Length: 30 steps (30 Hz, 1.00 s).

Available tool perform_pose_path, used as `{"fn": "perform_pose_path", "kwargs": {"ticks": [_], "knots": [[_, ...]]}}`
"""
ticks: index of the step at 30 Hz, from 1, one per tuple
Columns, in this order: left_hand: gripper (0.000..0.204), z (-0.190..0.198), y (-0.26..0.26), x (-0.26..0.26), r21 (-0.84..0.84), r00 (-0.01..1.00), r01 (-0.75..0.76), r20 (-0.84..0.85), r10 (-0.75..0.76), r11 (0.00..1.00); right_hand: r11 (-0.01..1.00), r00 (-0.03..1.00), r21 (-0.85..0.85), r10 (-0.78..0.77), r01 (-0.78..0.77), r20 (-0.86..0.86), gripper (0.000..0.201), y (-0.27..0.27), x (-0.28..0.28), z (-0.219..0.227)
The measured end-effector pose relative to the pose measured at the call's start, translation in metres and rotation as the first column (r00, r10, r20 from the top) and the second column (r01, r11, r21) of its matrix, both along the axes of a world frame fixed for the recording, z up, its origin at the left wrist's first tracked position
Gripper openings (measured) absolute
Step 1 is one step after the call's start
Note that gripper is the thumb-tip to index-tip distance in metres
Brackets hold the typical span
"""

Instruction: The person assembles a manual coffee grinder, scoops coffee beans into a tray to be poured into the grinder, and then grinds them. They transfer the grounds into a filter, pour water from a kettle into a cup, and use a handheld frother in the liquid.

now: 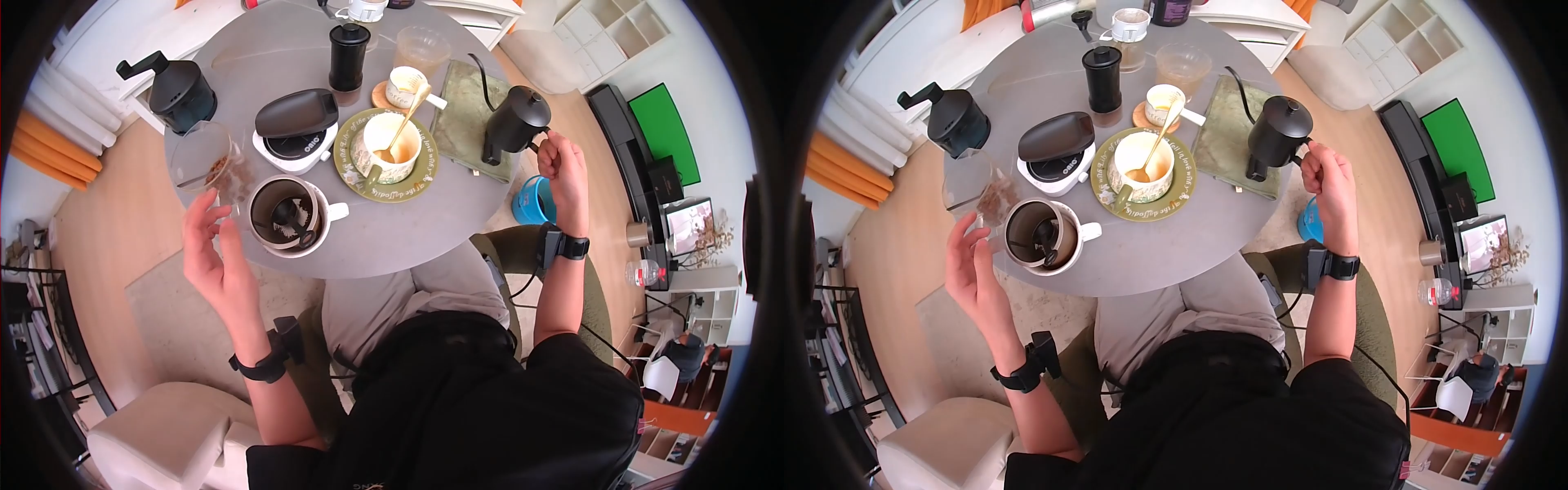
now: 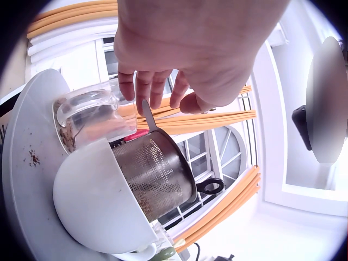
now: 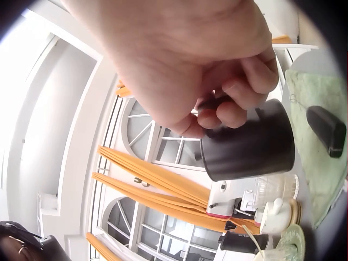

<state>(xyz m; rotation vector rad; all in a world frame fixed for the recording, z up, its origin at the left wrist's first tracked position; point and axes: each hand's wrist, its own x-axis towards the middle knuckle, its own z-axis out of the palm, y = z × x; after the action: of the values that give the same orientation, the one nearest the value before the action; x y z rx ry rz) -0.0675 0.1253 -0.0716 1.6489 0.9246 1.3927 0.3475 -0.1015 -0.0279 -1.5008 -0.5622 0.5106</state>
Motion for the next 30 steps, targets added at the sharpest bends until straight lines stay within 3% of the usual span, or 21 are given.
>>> {"fn": "perform_pose_path", "kwargs": {"ticks": [5,7,13,21,25,27,30], "knots": [[0.030,-0.001,0.001,-0.001,-0.017,1.000,0.015,0.011,-0.015,1.000,0.992,0.996,-0.094,0.091,-0.089,0.012,0.041,-0.001,0.022,0.006],[0.030,0.004,0.000,-0.003,0.093,0.991,0.024,-0.136,-0.011,0.995,0.984,0.989,-0.106,0.148,-0.145,0.015,0.042,0.003,0.028,0.009],[0.034,0.022,-0.012,-0.003,0.194,0.975,0.029,-0.220,0.015,0.981,0.966,0.972,-0.110,0.227,-0.233,-0.064,0.041,0.011,0.051,0.012],[0.041,0.044,-0.054,0.033,0.296,0.908,0.135,-0.420,0.001,0.946,0.847,0.843,-0.034,0.524,-0.531,-0.121,0.043,0.041,0.094,0.006],[0.044,0.052,-0.074,0.064,0.301,0.870,0.160,-0.493,0.010,0.940,0.829,0.819,-0.002,0.553,-0.560,-0.157,0.043,0.043,0.103,-0.001],[0.047,0.058,-0.084,0.082,0.215,0.896,0.145,-0.443,-0.036,0.966,0.833,0.822,0.032,0.550,-0.552,-0.146,0.043,0.039,0.101,-0.008],[0.047,0.067,-0.086,0.115,0.244,0.882,0.142,-0.471,-0.011,0.959,0.855,0.845,-0.013,0.510,-0.518,-0.162,0.043,0.033,0.104,-0.016]]}}
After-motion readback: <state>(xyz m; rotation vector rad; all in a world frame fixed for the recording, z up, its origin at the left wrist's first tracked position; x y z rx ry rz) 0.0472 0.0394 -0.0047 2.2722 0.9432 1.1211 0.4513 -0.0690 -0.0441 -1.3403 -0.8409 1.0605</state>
